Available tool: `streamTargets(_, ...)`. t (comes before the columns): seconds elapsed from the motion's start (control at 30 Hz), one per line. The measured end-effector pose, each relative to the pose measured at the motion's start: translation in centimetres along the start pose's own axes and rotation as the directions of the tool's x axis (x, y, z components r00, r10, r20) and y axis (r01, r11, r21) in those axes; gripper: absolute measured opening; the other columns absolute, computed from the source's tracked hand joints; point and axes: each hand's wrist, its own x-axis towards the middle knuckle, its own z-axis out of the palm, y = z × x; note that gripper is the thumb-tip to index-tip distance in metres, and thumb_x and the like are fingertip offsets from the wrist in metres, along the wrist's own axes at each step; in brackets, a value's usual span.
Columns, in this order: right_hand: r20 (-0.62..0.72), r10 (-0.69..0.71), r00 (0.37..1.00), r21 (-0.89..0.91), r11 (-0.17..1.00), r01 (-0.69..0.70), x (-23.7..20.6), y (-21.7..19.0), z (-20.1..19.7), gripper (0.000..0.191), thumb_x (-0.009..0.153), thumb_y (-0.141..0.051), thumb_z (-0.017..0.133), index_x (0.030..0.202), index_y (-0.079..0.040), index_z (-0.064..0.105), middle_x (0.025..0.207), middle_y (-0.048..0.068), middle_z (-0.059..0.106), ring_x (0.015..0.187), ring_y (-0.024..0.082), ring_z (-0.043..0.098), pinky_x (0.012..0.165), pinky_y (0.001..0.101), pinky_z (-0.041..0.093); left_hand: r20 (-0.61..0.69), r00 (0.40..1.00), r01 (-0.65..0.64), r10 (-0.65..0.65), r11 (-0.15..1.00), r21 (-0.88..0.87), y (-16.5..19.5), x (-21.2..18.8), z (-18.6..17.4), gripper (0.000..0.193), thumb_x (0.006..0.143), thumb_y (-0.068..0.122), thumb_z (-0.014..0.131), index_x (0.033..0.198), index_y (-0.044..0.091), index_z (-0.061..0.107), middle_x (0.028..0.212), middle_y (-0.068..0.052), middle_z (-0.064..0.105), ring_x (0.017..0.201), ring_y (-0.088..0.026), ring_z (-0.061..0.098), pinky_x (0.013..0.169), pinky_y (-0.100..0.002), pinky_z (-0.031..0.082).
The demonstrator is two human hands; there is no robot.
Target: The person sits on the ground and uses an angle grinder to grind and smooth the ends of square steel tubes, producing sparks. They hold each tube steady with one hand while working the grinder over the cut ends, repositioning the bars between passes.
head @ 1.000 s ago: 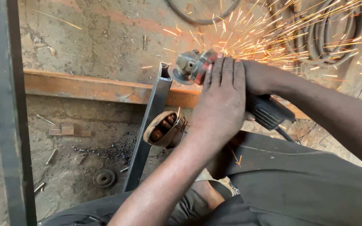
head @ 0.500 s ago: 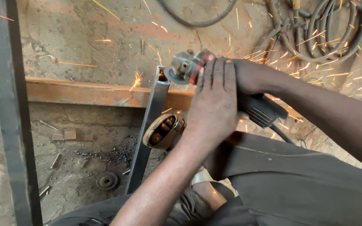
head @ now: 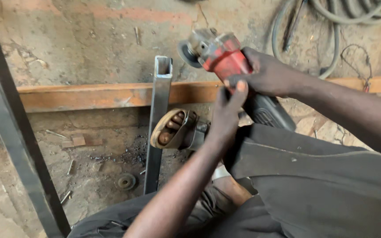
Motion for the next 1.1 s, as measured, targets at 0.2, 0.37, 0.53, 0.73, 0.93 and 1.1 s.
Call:
streamTargets(0.2, -0.046, 0.032, 0.998, -0.251, 0.967, -0.043, -0.6, -1.6, 0.0, 0.063, 0.081, -0.028, 0.072, 0.136, -0.005, 0.051, 0.111, 0.020, 0.071, 0.102, 0.033, 0.070, 0.091, 0.0431, 0.052, -0.051, 0.948, 0.273, -0.313, 0.888, -0.370, 2.3, 3.0, -0.5, 0.059, 0.098, 0.054, 0.067, 0.129, 0.003, 0.064, 0.117, -0.007, 0.055, 0.103, -0.019, 0.049, 0.092, -0.044, 0.049)
streamTargets(0.37, -0.056, -0.005, 0.998, -0.307, 0.952, -0.012, -0.7, -3.2, 0.4, 0.061, 0.082, -0.028, 0.068, 0.136, -0.005, 0.050, 0.111, 0.024, 0.072, 0.103, 0.042, 0.070, 0.091, 0.0474, 0.053, -0.063, 0.979, 0.170, -0.196, 0.941, -0.291, 3.9, 5.0, 0.4, 0.056, 0.082, 0.041, 0.081, 0.124, 0.007, 0.068, 0.117, -0.007, 0.070, 0.108, -0.020, 0.065, 0.093, -0.041, 0.051)
streamTargets(0.53, -0.073, -0.075, 0.994, -0.263, 0.963, 0.053, 0.4, -3.4, 0.6, 0.058, 0.082, -0.029, 0.068, 0.134, -0.008, 0.054, 0.113, 0.023, 0.072, 0.105, 0.041, 0.070, 0.090, 0.0470, 0.053, -0.112, 0.965, 0.206, -0.237, 0.950, -0.235, 4.1, 6.0, -0.6, 0.054, 0.081, 0.041, 0.079, 0.122, 0.007, 0.067, 0.111, -0.005, 0.071, 0.098, -0.018, 0.067, 0.082, -0.041, 0.053)
streamTargets(0.73, -0.085, -0.073, 0.994, -0.312, 0.949, 0.043, 0.6, -3.6, 0.9, 0.057, 0.084, -0.030, 0.069, 0.133, -0.006, 0.053, 0.110, 0.025, 0.071, 0.104, 0.045, 0.068, 0.089, 0.0503, 0.053, -0.098, 0.980, 0.149, -0.171, 0.969, -0.198, 4.1, 6.3, -1.4, 0.053, 0.083, 0.040, 0.079, 0.122, 0.006, 0.066, 0.108, -0.005, 0.070, 0.095, -0.017, 0.067, 0.076, -0.040, 0.056)
streamTargets(0.93, -0.083, -0.028, 0.996, -0.276, 0.961, 0.004, 0.5, -4.0, 1.0, 0.062, 0.081, -0.026, 0.068, 0.137, -0.007, 0.049, 0.109, 0.024, 0.072, 0.100, 0.041, 0.072, 0.089, 0.0484, 0.055, -0.079, 0.987, 0.126, -0.137, 0.983, -0.135, 4.4, 6.3, -1.6, 0.053, 0.085, 0.037, 0.077, 0.126, 0.007, 0.063, 0.114, -0.006, 0.070, 0.100, -0.016, 0.068, 0.083, -0.039, 0.058)
streamTargets(1.1, -0.085, -0.121, 0.989, -0.299, 0.950, 0.091, 0.8, -4.1, 1.0, 0.061, 0.079, -0.025, 0.069, 0.134, -0.005, 0.054, 0.109, 0.025, 0.072, 0.101, 0.041, 0.071, 0.090, 0.0483, 0.055, -0.101, 0.985, 0.123, -0.137, 0.984, -0.130, 4.5, 6.3, -1.9, 0.051, 0.086, 0.037, 0.075, 0.125, 0.006, 0.062, 0.112, -0.007, 0.070, 0.100, -0.018, 0.069, 0.081, -0.041, 0.060)
